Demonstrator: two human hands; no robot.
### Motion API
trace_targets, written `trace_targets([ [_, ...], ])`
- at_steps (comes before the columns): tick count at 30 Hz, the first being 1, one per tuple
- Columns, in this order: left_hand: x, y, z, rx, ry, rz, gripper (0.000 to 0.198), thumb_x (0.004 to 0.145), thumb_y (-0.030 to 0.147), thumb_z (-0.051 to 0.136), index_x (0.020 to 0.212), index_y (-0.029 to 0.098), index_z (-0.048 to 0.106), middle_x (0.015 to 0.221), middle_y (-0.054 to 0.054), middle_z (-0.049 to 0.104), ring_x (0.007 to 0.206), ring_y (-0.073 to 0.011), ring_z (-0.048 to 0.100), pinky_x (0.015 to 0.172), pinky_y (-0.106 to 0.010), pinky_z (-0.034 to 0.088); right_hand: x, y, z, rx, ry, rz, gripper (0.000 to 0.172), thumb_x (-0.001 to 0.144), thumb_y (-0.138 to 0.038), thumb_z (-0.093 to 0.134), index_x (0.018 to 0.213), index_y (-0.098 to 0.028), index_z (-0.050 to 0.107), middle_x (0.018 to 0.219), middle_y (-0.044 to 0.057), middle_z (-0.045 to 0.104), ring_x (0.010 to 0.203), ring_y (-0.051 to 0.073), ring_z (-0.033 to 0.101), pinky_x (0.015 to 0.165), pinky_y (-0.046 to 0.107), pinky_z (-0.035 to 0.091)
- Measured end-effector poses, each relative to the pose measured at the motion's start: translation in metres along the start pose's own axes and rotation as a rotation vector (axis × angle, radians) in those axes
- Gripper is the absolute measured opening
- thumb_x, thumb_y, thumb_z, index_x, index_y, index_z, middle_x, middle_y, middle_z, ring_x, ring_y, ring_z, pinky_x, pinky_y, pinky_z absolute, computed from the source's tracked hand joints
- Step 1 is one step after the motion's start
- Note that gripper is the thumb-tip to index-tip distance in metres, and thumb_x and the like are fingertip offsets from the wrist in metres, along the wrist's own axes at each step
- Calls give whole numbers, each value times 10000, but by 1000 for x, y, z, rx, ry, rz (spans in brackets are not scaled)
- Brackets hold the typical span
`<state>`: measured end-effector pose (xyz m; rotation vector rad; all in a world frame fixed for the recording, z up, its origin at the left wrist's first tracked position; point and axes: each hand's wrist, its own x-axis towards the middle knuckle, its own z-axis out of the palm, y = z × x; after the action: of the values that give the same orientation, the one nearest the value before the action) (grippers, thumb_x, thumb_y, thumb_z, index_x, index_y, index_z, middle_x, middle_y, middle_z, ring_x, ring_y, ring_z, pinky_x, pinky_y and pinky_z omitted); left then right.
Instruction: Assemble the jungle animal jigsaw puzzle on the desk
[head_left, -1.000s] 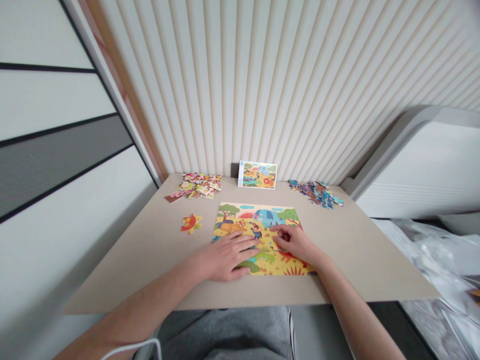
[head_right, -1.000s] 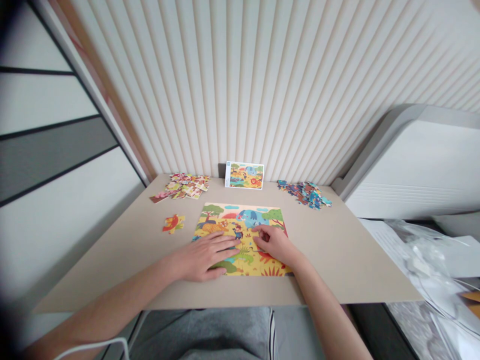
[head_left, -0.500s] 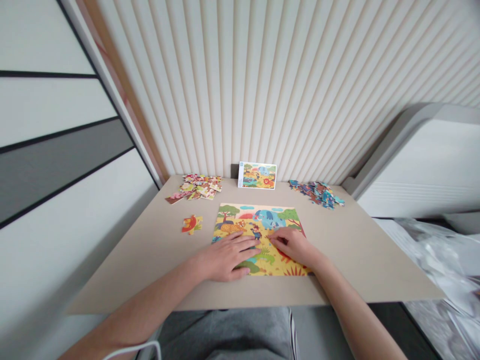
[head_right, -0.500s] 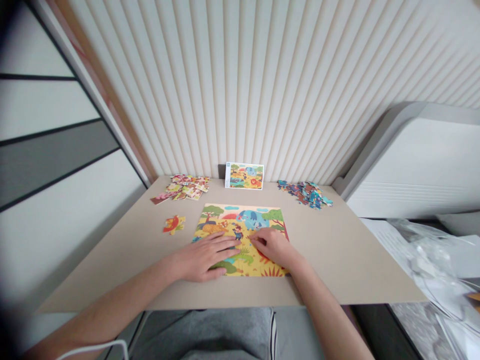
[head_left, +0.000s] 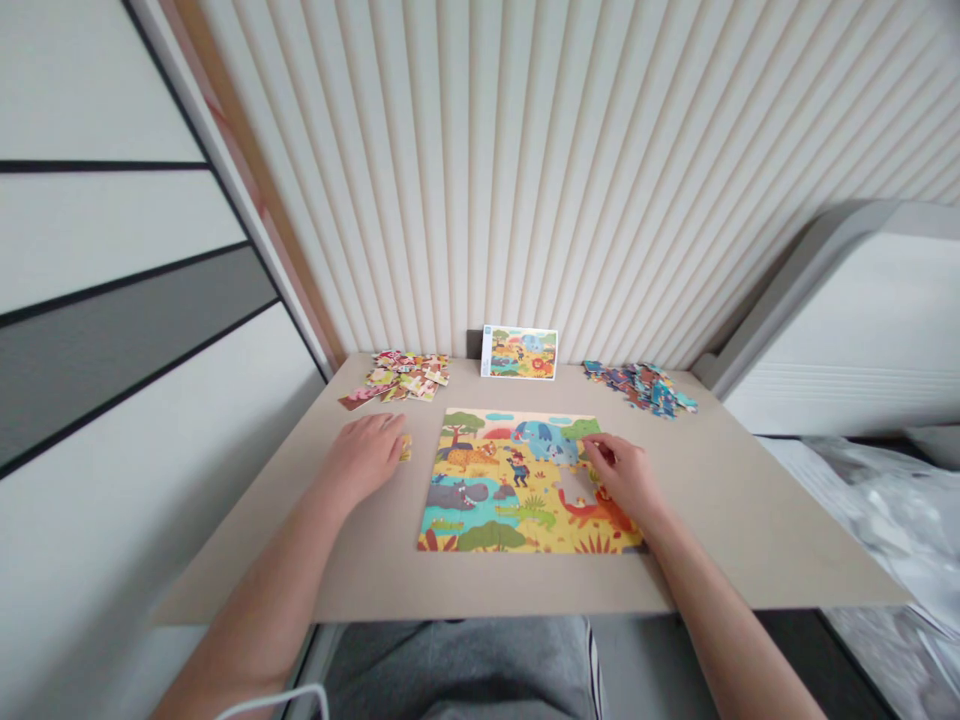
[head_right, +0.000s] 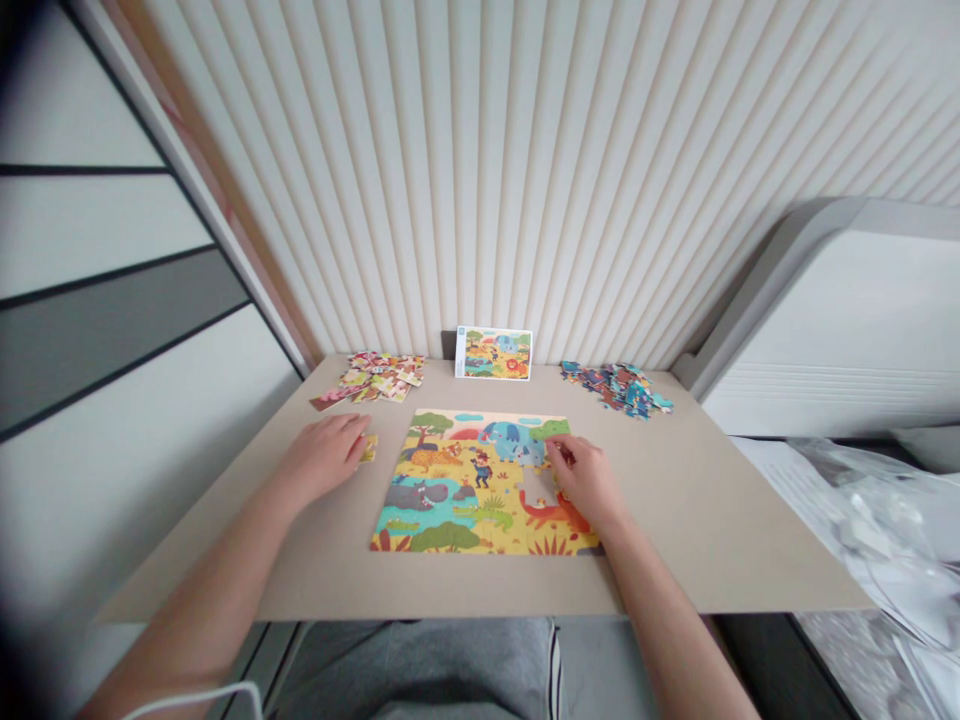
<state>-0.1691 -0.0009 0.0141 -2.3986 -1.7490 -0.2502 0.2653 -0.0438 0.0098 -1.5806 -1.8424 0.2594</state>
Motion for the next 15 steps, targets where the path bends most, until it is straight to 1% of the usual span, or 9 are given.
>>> trace_targets([
  [1,-1,-4,2,20,-42,-23,410,993,295,422,1324,142,611,1263,-168,661,1147,-329,614,966,-457,464,0,0,0,-2,21,25,361,977,-458,497,967,-200,747,721,34,698,618,177,587,617,285,418],
  [3,-2,-5,4,45,-95,-48,410,990,335,431,1299,149,625,1205,-161,683,1105,-331,625,910,-436,479,0,0,-1,2,61,67,377,974,-480,498,970,-192,742,666,20,668,580,166,555,594,281,396],
  [5,-3,-1,4,57,-106,-61,408,985,370,444,1275,156,637,1172,-160,688,1099,-339,620,879,-426,481,0,1,-2,14,87,96,395,967,-501,501,976,-187,740,648,13,655,564,160,537,580,278,383],
  [7,-2,3,2,52,-107,-58,389,981,370,454,1248,164,649,1140,-153,688,1082,-337,621,867,-419,479,0,2,-2,23,102,112,415,960,-520,502,971,-181,741,641,12,649,556,157,527,572,277,376],
  [11,1,3,3,-16,-120,-30,349,980,364,473,1199,176,670,1098,-135,679,1042,-306,628,903,-389,468,1,2,-3,22,120,125,429,952,-534,505,967,-178,744,615,4,621,549,154,512,568,276,366],
  [15,3,-2,7,-110,-137,-41,372,973,419,504,1198,177,673,1098,-134,676,1067,-302,621,954,-383,454,1,2,-3,20,106,131,420,952,-526,507,966,-182,746,613,4,612,555,158,513,570,276,365],
])
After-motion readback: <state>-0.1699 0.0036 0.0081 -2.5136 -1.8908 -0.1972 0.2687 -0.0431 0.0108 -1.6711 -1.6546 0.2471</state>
